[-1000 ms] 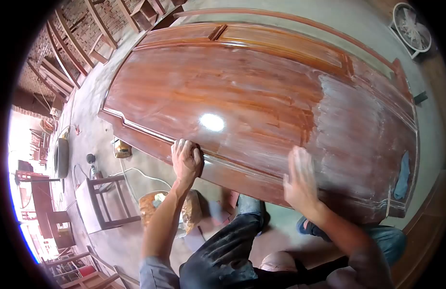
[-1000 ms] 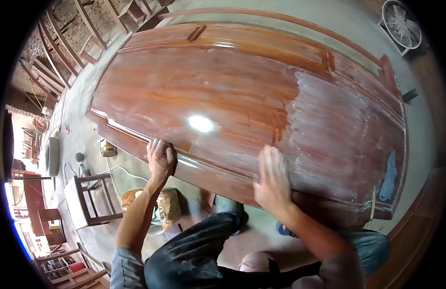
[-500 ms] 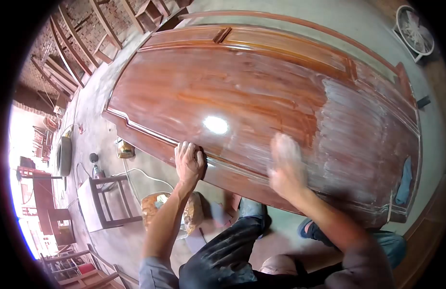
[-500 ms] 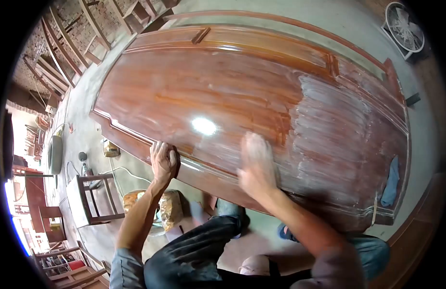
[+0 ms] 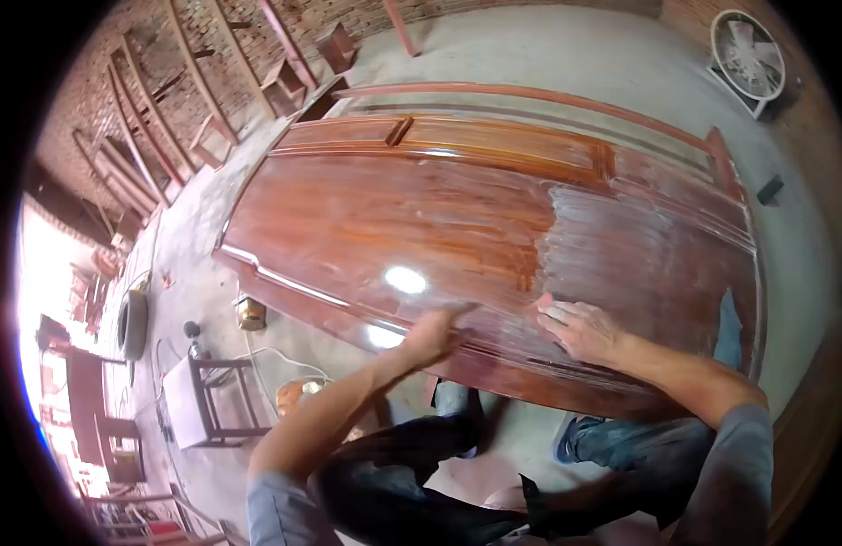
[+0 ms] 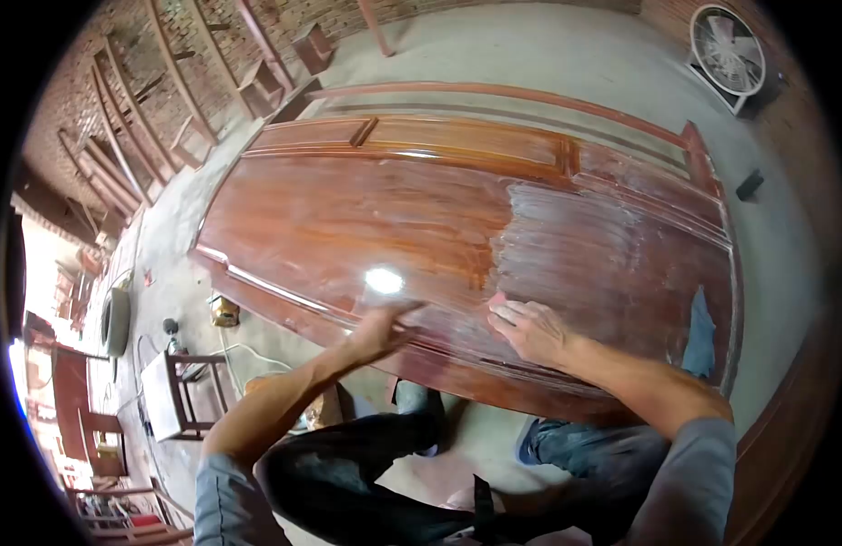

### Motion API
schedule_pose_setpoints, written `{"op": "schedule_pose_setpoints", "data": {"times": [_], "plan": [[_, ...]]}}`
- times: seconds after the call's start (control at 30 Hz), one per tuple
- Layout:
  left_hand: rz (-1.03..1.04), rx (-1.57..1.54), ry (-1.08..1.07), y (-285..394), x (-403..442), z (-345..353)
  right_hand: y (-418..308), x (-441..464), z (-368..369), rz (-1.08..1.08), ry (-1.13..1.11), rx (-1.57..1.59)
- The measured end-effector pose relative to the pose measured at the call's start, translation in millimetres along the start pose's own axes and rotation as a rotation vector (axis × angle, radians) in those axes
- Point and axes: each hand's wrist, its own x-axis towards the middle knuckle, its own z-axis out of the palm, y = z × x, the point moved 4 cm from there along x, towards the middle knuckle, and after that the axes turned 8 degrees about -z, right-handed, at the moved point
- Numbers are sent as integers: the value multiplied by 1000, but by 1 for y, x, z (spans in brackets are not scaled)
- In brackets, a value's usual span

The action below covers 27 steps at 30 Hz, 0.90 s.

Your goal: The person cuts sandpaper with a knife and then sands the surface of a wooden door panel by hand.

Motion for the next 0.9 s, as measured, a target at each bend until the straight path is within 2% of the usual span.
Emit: {"op": "schedule_pose_setpoints", "data": {"times": [0.03,0.13,0.2,0.27,0.3,0.33,0.37,0.4,0.47,0.53,0.6,0.67,0.73,0.77,0.8,0.83,0.87,0.9], "plan": [[-40,66,-58,34,3,18,0,2,-12,-51,-14,33],[-159,-57,-205,114,3,61,-11,-4,-37,-215,87,-141],[-159,-190,-184,118,13,101,-15,-15,-41,-247,142,-138],[-74,-166,-108,112,23,125,-18,-29,-42,-256,195,-124],[-31,-167,-104,106,27,135,-15,-35,-41,-219,110,-44],[14,-167,-98,100,30,144,-8,-42,-48,-173,185,-14],[-110,17,-210,114,29,136,7,-48,-55,-125,264,17],[-68,79,-60,114,25,132,22,-56,-62,-79,337,54],[24,204,238,112,17,125,73,-85,-77,197,383,-97],[23,356,314,92,18,128,135,-136,-63,491,331,-282],[81,548,420,71,15,146,195,-198,-27,786,142,-457],[88,527,328,77,3,174,230,-239,3,1071,194,-377],[154,623,333,80,-2,186,223,-238,6,1043,177,-375],[56,515,240,81,-7,175,222,-238,1,1042,178,-386],[102,644,322,53,-13,170,221,-237,-1,1049,182,-377],[42,638,330,27,-15,159,219,-237,-3,1050,177,-369],[-49,890,217,45,-11,120,220,-237,-4,1043,172,-365],[-88,840,347,13,-11,100,222,-237,-3,1042,185,-367]]}}
